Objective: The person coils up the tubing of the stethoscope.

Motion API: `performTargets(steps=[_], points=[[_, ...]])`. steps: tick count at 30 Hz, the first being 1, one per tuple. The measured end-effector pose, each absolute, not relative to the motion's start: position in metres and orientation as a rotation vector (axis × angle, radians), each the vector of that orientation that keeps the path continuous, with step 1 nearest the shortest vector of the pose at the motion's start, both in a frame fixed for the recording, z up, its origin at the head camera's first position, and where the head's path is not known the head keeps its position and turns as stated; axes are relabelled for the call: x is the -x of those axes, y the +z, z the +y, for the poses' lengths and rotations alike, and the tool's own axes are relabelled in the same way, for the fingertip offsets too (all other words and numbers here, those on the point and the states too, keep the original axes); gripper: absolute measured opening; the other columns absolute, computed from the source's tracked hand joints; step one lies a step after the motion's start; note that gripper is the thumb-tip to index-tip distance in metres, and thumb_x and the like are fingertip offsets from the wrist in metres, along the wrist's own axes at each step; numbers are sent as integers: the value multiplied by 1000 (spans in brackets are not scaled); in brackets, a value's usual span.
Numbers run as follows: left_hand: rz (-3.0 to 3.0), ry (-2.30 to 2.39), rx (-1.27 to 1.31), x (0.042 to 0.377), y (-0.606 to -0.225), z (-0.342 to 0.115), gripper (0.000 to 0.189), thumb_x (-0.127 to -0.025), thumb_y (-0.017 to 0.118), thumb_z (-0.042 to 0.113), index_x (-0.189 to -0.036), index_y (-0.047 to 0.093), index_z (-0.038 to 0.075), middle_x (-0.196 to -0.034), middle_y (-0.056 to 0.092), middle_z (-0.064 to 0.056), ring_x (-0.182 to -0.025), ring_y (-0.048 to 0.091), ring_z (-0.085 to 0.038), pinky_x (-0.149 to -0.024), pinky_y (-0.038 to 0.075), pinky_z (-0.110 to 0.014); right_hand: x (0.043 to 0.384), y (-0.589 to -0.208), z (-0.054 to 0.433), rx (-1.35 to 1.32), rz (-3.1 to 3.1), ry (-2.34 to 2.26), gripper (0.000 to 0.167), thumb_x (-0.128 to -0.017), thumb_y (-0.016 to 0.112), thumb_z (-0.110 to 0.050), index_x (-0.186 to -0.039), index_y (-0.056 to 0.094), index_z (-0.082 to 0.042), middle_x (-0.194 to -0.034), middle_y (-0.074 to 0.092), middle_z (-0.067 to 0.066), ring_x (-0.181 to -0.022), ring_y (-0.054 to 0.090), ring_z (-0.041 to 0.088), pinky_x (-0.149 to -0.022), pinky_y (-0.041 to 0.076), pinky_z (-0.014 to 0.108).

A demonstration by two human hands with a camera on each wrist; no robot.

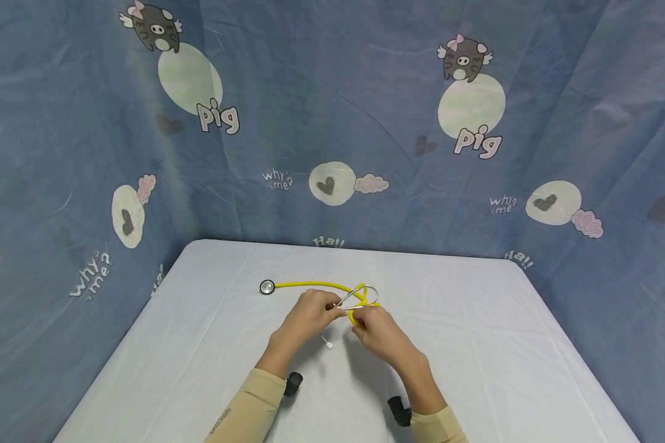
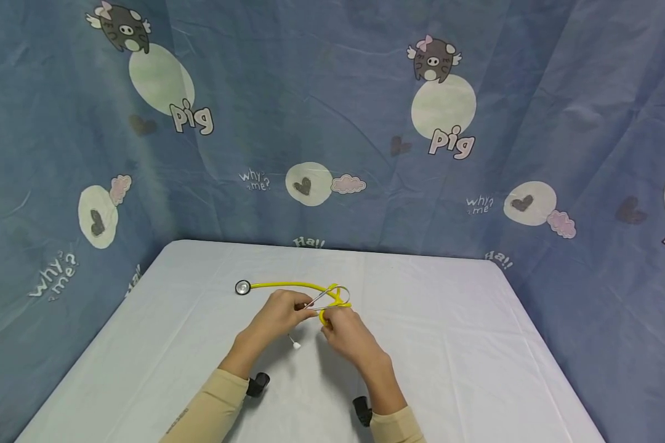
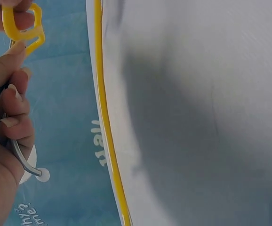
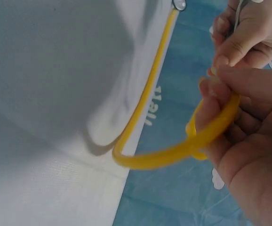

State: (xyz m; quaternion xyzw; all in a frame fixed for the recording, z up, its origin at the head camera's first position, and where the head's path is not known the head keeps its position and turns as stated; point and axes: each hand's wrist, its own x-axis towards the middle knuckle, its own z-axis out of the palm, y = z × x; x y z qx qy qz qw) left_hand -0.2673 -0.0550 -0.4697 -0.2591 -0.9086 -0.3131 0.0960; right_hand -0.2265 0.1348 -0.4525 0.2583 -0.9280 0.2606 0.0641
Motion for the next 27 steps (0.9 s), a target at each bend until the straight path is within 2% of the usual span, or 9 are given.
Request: performTargets(steps=[3, 6, 10, 13, 20, 27], points=[[-2705, -928, 775, 267, -469, -56, 29, -85, 78, 29, -66, 58, 20, -56, 41, 13, -52, 33, 0, -49, 26, -17, 225, -451, 135, -804, -2794, 762, 35, -83, 66, 5, -63, 46, -14, -65, 37, -8, -62, 36, 7, -58, 33, 20], [-2702, -928, 811, 267, -468, -56, 23, -85, 79, 27, -70, 63, 20, -57, 47, 13, -53, 37, 0, -49, 30, -17, 224, -448, 137, -801, -2784, 758, 30, -83, 66, 7, -65, 54, -13, -68, 45, -8, -65, 40, 8, -61, 38, 21], [-2698, -924, 826, 265, -466, -57, 22, -84, 79, 26, -69, 64, 20, -57, 49, 13, -54, 38, 0, -50, 30, -17, 224, -442, 139, -784, -2783, 774, 18, -84, 68, 8, -77, 69, -9, -75, 58, -5, -69, 48, 8, -65, 44, 22], [-2704, -917, 840, 264, -465, -57, 22, -85, 79, 26, -69, 65, 20, -58, 50, 13, -55, 39, 0, -50, 32, -18, 225, -439, 141, -771, -2799, 789, 17, -84, 68, 8, -86, 75, -7, -81, 64, -4, -73, 52, 7, -68, 47, 23], [-2782, -985, 872, 261, -466, -56, 10, -85, 79, 27, -78, 74, 23, -65, 63, 15, -58, 48, 1, -51, 39, -18, 228, -436, 146, -826, -2746, 829, 16, -83, 71, 7, -86, 77, -7, -82, 66, -1, -77, 60, 10, -68, 51, 24], [-2811, -1002, 934, 261, -469, -57, 9, -87, 77, 28, -80, 74, 24, -69, 70, 7, -55, 46, 2, -51, 38, -17, 233, -434, 149, -869, -2659, 861, 15, -80, 77, 1, -90, 79, -10, -79, 68, -2, -75, 63, 11, -66, 52, 21]])
